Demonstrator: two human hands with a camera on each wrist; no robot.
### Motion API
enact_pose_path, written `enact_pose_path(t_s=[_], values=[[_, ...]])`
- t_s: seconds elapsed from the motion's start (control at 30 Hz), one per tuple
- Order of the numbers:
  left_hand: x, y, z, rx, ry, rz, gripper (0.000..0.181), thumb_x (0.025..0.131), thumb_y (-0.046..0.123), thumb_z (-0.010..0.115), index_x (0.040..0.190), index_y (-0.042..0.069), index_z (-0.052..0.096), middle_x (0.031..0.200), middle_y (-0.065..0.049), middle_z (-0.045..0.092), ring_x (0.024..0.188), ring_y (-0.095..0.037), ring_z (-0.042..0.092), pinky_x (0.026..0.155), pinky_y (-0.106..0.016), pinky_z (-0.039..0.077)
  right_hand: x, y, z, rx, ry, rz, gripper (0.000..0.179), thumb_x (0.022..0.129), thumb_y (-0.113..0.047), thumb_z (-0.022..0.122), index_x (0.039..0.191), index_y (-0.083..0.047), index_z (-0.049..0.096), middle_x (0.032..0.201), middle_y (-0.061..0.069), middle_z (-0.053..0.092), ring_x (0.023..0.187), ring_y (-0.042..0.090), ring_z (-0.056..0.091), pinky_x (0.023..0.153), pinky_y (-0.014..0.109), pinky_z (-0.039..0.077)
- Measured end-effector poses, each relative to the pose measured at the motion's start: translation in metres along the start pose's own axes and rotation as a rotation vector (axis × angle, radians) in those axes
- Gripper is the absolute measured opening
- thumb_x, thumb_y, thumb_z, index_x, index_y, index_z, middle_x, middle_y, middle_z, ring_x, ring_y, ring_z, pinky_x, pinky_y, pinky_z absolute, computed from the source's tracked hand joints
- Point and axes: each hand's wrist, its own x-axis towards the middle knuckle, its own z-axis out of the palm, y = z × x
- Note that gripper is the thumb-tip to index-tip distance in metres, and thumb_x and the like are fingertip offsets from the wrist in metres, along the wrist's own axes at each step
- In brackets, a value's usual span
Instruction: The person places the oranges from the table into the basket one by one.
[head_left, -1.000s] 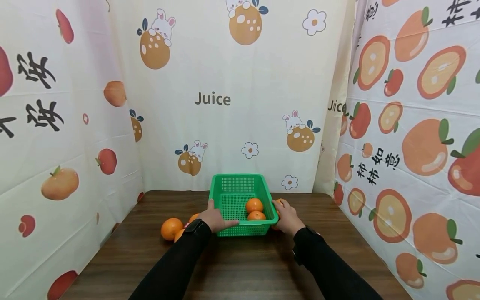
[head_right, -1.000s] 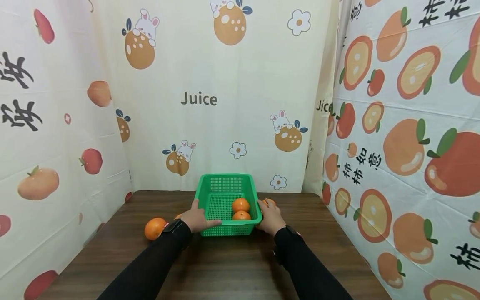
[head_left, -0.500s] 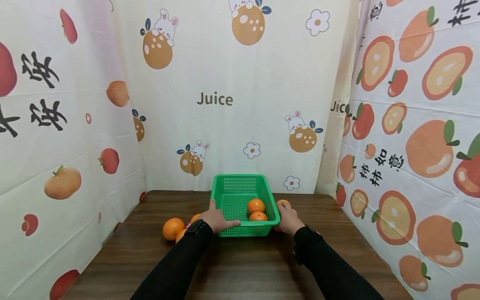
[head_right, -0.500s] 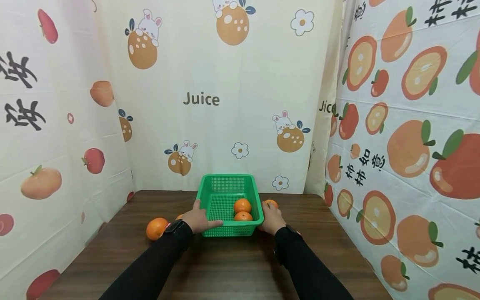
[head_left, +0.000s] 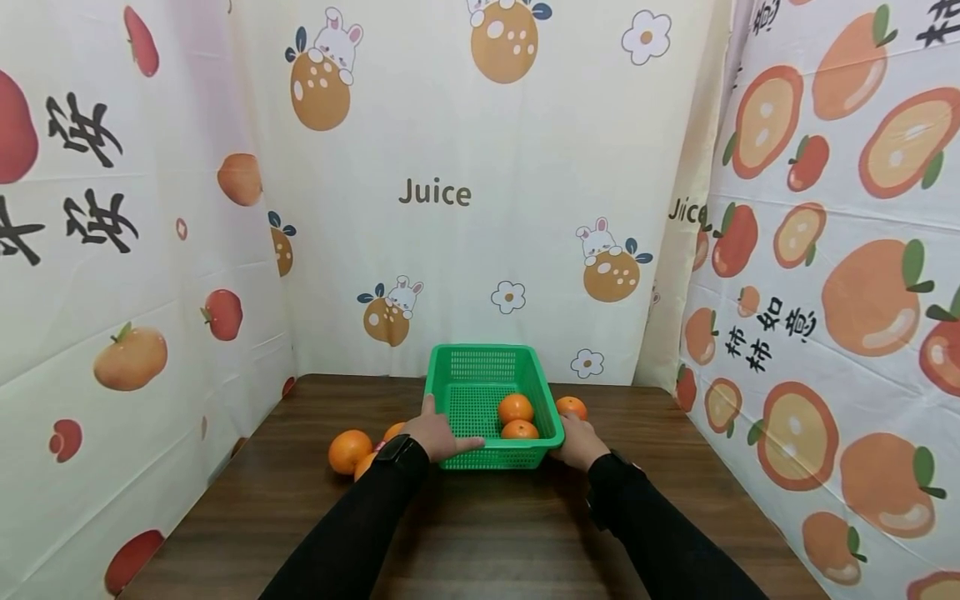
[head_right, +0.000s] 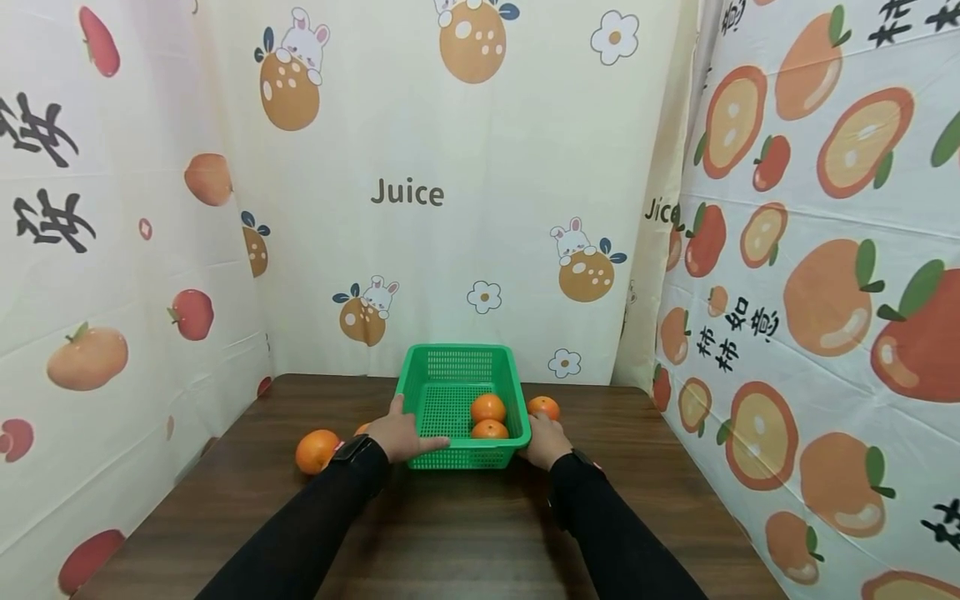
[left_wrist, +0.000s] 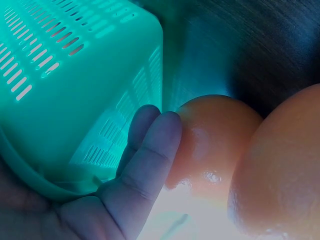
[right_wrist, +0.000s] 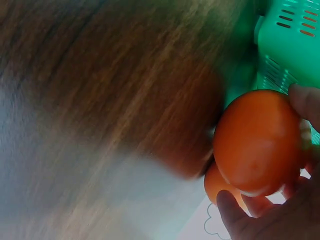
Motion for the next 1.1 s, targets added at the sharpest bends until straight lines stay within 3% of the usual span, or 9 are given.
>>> enact_pose_path(t_s=[0.3, 0.5, 0.67, 0.87, 1.1], values=[[0.002, 0.000, 0.000, 0.002, -0.014, 0.007, 0.101, 0.089, 0.086, 0.056, 0.142, 0.000, 0.065, 0.175, -0.028, 0.019, 0.084, -0.022, 0.066, 0.077, -0.037, 0.057, -0.011, -0.003, -0.001, 0.006, 0.006, 0.075, 0.042, 0.094, -0.032, 0.078, 0.132, -0.018, 0.070, 0.134, 0.021, 0.060, 0.104, 0.038, 0.057, 0.093, 0.059, 0.051], [0.002, 0.000, -0.003, 0.016, -0.018, 0.001, 0.105, 0.089, 0.089, 0.052, 0.143, 0.000, 0.065, 0.176, -0.027, 0.017, 0.084, -0.022, 0.067, 0.077, -0.037, 0.058, -0.014, -0.007, -0.003, -0.050, 0.002, 0.087, 0.037, 0.092, -0.032, 0.078, 0.127, -0.021, 0.072, 0.125, 0.018, 0.065, 0.100, 0.036, 0.063, 0.089, 0.058, 0.054], [0.000, 0.001, -0.004, 0.019, -0.021, -0.006, 0.106, 0.089, 0.090, 0.051, 0.143, 0.000, 0.065, 0.176, -0.027, 0.016, 0.084, -0.022, 0.066, 0.076, -0.036, 0.058, -0.017, -0.008, -0.002, -0.092, 0.022, 0.141, 0.038, 0.093, -0.031, 0.077, 0.126, -0.012, 0.071, 0.117, 0.018, 0.069, 0.102, 0.034, 0.066, 0.091, 0.058, 0.056], [0.000, 0.000, -0.002, 0.015, -0.015, -0.004, 0.105, 0.089, 0.089, 0.052, 0.145, 0.000, 0.063, 0.175, -0.028, 0.017, 0.087, -0.023, 0.067, 0.079, -0.038, 0.059, -0.021, -0.008, -0.003, -0.113, 0.028, 0.233, 0.033, 0.099, -0.019, 0.064, 0.123, 0.002, 0.067, 0.111, 0.023, 0.071, 0.090, 0.033, 0.069, 0.086, 0.055, 0.058], [0.001, -0.001, 0.001, 0.023, -0.011, -0.008, 0.104, 0.089, 0.089, 0.052, 0.140, 0.000, 0.067, 0.175, -0.028, 0.019, 0.084, -0.023, 0.067, 0.077, -0.038, 0.059, -0.026, -0.009, 0.002, -0.090, 0.051, 0.174, 0.019, 0.095, -0.017, 0.073, 0.112, -0.010, 0.069, 0.107, 0.020, 0.066, 0.090, 0.032, 0.063, 0.081, 0.053, 0.056]])
